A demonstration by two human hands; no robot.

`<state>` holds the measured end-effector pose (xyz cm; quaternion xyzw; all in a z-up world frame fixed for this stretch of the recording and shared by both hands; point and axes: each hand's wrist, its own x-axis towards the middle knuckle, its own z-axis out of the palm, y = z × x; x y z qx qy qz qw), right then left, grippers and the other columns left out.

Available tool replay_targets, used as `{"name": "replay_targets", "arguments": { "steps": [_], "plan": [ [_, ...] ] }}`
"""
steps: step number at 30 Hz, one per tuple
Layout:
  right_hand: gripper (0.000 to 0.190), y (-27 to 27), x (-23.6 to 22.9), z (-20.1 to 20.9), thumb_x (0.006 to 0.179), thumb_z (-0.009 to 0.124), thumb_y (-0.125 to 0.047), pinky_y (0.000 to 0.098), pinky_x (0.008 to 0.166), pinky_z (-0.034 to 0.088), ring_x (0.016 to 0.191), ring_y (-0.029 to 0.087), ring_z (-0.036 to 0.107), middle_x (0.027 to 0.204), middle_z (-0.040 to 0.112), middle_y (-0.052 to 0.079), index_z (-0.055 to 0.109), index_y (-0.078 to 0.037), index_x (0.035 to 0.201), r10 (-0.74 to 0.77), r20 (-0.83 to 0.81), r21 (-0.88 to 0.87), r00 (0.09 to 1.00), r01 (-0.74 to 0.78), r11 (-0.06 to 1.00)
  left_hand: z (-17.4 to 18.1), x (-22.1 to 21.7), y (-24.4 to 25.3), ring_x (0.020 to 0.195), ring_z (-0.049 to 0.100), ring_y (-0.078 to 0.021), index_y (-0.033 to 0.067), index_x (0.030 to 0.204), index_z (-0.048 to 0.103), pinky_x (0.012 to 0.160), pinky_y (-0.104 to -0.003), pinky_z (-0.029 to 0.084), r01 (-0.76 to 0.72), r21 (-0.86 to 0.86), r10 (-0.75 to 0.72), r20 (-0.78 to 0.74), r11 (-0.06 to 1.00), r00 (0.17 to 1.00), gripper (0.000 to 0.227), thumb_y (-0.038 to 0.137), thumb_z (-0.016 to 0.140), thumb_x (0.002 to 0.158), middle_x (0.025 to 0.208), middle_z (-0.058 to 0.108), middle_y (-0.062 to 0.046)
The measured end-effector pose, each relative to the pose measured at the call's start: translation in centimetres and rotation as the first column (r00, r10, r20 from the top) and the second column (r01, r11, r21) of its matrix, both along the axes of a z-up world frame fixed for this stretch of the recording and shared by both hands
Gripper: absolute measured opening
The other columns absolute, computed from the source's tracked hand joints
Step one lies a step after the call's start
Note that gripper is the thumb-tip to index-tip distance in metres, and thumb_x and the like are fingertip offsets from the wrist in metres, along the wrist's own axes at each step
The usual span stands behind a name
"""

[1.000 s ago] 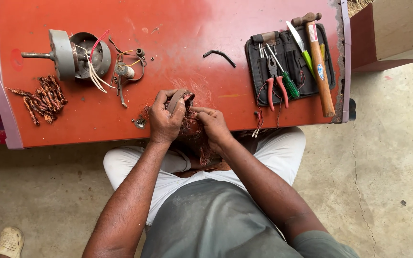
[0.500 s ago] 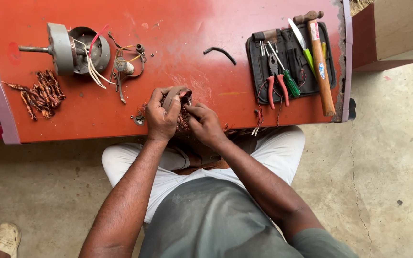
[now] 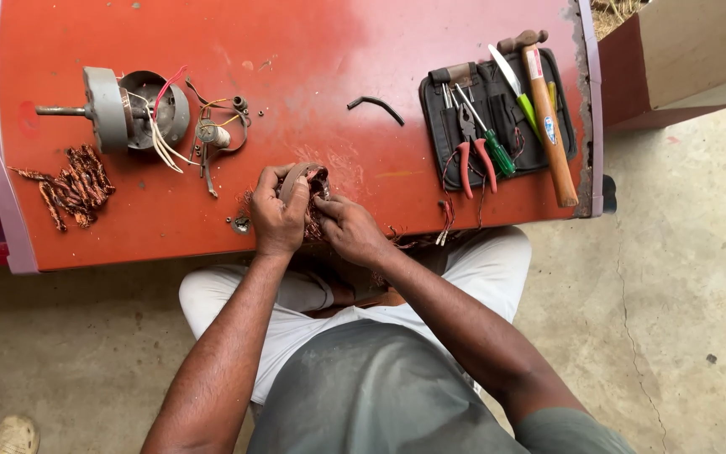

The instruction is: The person is stripping copper wire from a fan motor stator using hands and pliers.

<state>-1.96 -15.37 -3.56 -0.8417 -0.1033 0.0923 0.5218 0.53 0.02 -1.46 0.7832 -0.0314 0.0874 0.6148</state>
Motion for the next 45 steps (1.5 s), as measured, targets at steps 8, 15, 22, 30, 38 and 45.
{"name": "replay_targets", "arguments": {
  "steps": [8, 15, 22, 30, 38, 45],
  "plan": [
    [0.028, -0.4, 0.6, 0.0, 0.095, 0.057, -0.013, 0.0456, 0.092, 0.051, 0.107, 0.040, 0.065, 0.114, 0.065, 0.020, 0.069, -0.003, 0.119, 0.034, -0.072, -0.038, 0.997, -0.037, 0.999, 1.7, -0.3, -1.6, 0.093, 0.070, -0.0138, -0.0019, 0.114, 0.063, 0.082, -0.031, 0.059, 0.016, -0.007, -0.017, -0.032, 1.000, 0.999, 0.023, 0.015, 0.063, 0.099, 0.103, 0.073, -0.010],
    [0.029, -1.3, 1.2, -2.2, 0.093, 0.057, -0.007, 0.0469, 0.094, 0.052, 0.107, 0.042, 0.063, 0.114, 0.064, 0.023, 0.071, -0.002, 0.117, 0.105, 0.050, 0.009, 0.993, -0.106, 0.994, 2.0, -1.2, -1.9, 0.092, 0.070, -0.0163, 0.0004, 0.111, 0.065, 0.084, -0.032, 0.058, 0.016, 0.056, -0.014, -0.046, 0.998, 0.999, 0.022, 0.017, 0.064, 0.097, 0.101, 0.075, -0.011],
    [0.027, -1.6, 1.3, -3.9, 0.093, 0.055, -0.007, 0.0429, 0.093, 0.058, 0.106, 0.035, 0.074, 0.116, 0.072, 0.023, 0.069, -0.001, 0.116, 0.118, -0.124, 0.180, 0.985, -0.094, 0.979, 1.3, -1.1, -1.6, 0.099, 0.072, -0.0161, 0.0020, 0.111, 0.066, 0.091, -0.034, 0.059, 0.083, -0.069, -0.085, -0.020, 0.994, 0.996, 0.024, 0.022, 0.063, 0.098, 0.107, 0.076, -0.010],
    [0.029, -2.2, 3.1, -1.5, 0.100, 0.051, -0.018, 0.0430, 0.090, 0.059, 0.104, 0.032, 0.075, 0.116, 0.075, 0.019, 0.069, -0.009, 0.121, 0.240, -0.207, 0.122, 0.949, -0.218, 0.968, 1.4, -1.7, -0.8, 0.090, 0.069, -0.0192, 0.0002, 0.114, 0.068, 0.081, -0.037, 0.056, 0.037, -0.047, -0.040, -0.076, 0.998, 0.996, 0.024, 0.017, 0.061, 0.099, 0.103, 0.074, -0.012],
    [0.030, -0.1, 1.2, -1.9, 0.093, 0.060, -0.019, 0.0480, 0.095, 0.053, 0.115, 0.040, 0.064, 0.129, 0.064, 0.021, 0.069, -0.010, 0.121, 0.177, -0.018, -0.068, 0.984, -0.178, 0.982, 1.1, -0.8, -1.3, 0.091, 0.072, -0.0159, -0.0003, 0.110, 0.067, 0.081, -0.033, 0.059, 0.027, 0.009, -0.026, -0.053, 1.000, 0.998, 0.024, 0.019, 0.067, 0.096, 0.099, 0.075, -0.011],
    [0.024, -2.0, 0.3, 0.6, 0.097, 0.065, -0.018, 0.0454, 0.090, 0.053, 0.107, 0.039, 0.065, 0.124, 0.061, 0.022, 0.073, -0.009, 0.118, 0.235, 0.044, -0.029, 0.971, -0.234, 0.972, 2.8, -0.8, -1.1, 0.087, 0.072, -0.0164, 0.0000, 0.110, 0.068, 0.077, -0.033, 0.059, 0.020, 0.063, -0.017, -0.051, 0.998, 0.999, 0.024, 0.020, 0.068, 0.097, 0.097, 0.074, -0.011]
  ]
}}
